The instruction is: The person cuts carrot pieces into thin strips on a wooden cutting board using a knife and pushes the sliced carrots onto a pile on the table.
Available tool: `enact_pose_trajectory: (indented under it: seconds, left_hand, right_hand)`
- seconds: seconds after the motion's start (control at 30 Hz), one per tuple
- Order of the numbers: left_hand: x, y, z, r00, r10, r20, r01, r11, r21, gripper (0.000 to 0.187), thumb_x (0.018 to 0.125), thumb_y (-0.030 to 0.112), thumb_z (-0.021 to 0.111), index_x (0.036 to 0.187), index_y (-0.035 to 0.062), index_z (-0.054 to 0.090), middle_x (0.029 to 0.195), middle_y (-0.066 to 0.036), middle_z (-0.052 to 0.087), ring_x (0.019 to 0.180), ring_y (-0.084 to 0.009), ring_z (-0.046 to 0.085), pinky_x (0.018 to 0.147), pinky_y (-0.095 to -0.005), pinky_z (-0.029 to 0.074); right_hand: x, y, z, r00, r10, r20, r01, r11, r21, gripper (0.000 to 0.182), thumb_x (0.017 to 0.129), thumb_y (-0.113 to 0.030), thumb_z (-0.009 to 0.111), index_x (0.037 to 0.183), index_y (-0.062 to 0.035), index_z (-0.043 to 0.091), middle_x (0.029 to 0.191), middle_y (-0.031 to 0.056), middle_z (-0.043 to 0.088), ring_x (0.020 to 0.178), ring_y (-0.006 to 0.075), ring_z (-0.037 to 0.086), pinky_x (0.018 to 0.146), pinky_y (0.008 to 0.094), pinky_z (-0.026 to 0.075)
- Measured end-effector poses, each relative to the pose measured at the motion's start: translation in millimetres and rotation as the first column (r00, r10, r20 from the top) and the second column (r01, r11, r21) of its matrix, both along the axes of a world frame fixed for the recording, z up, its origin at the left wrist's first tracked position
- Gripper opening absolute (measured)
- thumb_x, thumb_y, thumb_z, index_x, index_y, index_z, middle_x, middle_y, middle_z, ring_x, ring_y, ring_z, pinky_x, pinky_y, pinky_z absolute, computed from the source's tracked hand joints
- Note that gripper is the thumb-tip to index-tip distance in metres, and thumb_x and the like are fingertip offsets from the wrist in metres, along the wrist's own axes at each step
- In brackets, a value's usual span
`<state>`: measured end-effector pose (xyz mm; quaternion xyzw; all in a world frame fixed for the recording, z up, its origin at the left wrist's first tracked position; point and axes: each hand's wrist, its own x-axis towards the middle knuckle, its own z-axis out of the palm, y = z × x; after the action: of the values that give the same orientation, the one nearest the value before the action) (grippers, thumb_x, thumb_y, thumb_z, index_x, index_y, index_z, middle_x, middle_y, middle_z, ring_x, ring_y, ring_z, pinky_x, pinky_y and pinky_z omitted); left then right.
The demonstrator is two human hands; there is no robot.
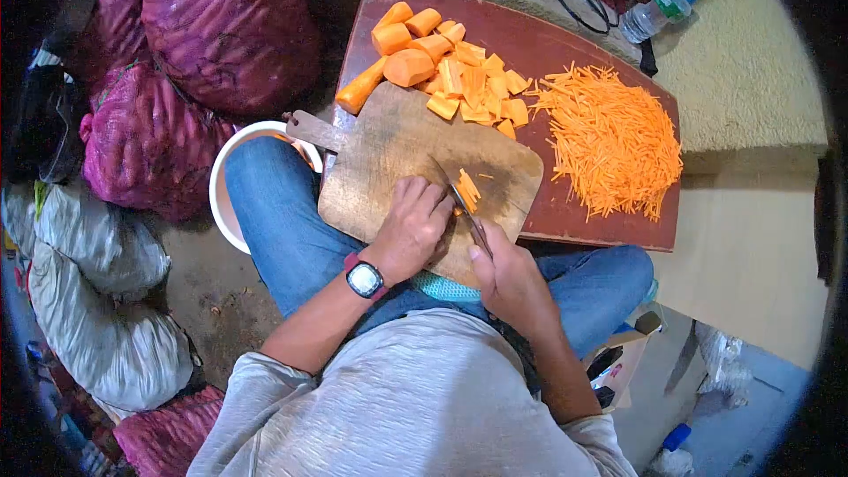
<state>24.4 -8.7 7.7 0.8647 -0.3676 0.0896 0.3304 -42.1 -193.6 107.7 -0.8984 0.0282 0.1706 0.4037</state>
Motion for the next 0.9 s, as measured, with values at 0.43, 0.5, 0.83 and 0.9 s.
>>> enact_pose_trajectory:
  seconds: [0.43, 0.5, 0.83, 0.9]
  left_hand:
    - [1, -3, 0, 1.000, 0.005, 0.018, -0.004, 0.999, -0.052, 0.037, 0.077, 0.009, 0.075, 0.111, -0.0057, 0.071, 0.106, -0.017, 0.063, 0.105, -0.0372, 0.058, 0.099, -0.0501, 0.047]
    - [2, 0, -1, 0.999, 0.024, 0.036, -0.022, 0.998, -0.052, 0.036, 0.077, 0.008, 0.076, 0.110, -0.0054, 0.072, 0.105, -0.017, 0.062, 0.105, -0.0371, 0.058, 0.098, -0.0499, 0.047]
    - [3, 1, 3, 0.999, 0.029, -0.040, -0.032, 0.997, -0.076, 0.034, 0.072, 0.003, 0.078, 0.104, -0.0036, 0.071, 0.101, -0.017, 0.060, 0.102, -0.0384, 0.058, 0.095, -0.0501, 0.048]
    - [1, 0, 1, 0.997, 0.024, -0.076, -0.031, 0.995, -0.096, 0.032, 0.073, 0.002, 0.078, 0.104, -0.0029, 0.071, 0.100, -0.017, 0.060, 0.101, -0.0384, 0.058, 0.094, -0.0493, 0.048]
  right_hand:
    - [14, 0, -4, 1.000, -0.005, -0.019, 0.007, 0.996, 0.087, 0.036, 0.107, -0.012, 0.057, 0.140, 0.0034, 0.056, 0.106, 0.0357, 0.069, 0.104, 0.0556, 0.069, 0.086, 0.0564, 0.055]
    - [3, -2, 0, 1.000, -0.022, -0.004, 0.022, 0.996, 0.082, 0.036, 0.107, -0.012, 0.058, 0.140, 0.0034, 0.056, 0.105, 0.0358, 0.069, 0.104, 0.0559, 0.069, 0.086, 0.0565, 0.055]
    - [2, -4, -6, 0.969, -0.077, 0.235, 0.062, 0.995, 0.072, 0.038, 0.106, -0.016, 0.062, 0.139, 0.0030, 0.057, 0.103, 0.0350, 0.072, 0.099, 0.0551, 0.071, 0.084, 0.0596, 0.056]
    - [5, -10, -1, 0.970, -0.092, 0.226, 0.070, 0.992, 0.106, 0.038, 0.106, -0.016, 0.062, 0.138, 0.0034, 0.058, 0.104, 0.0346, 0.072, 0.100, 0.0544, 0.071, 0.084, 0.0584, 0.056]
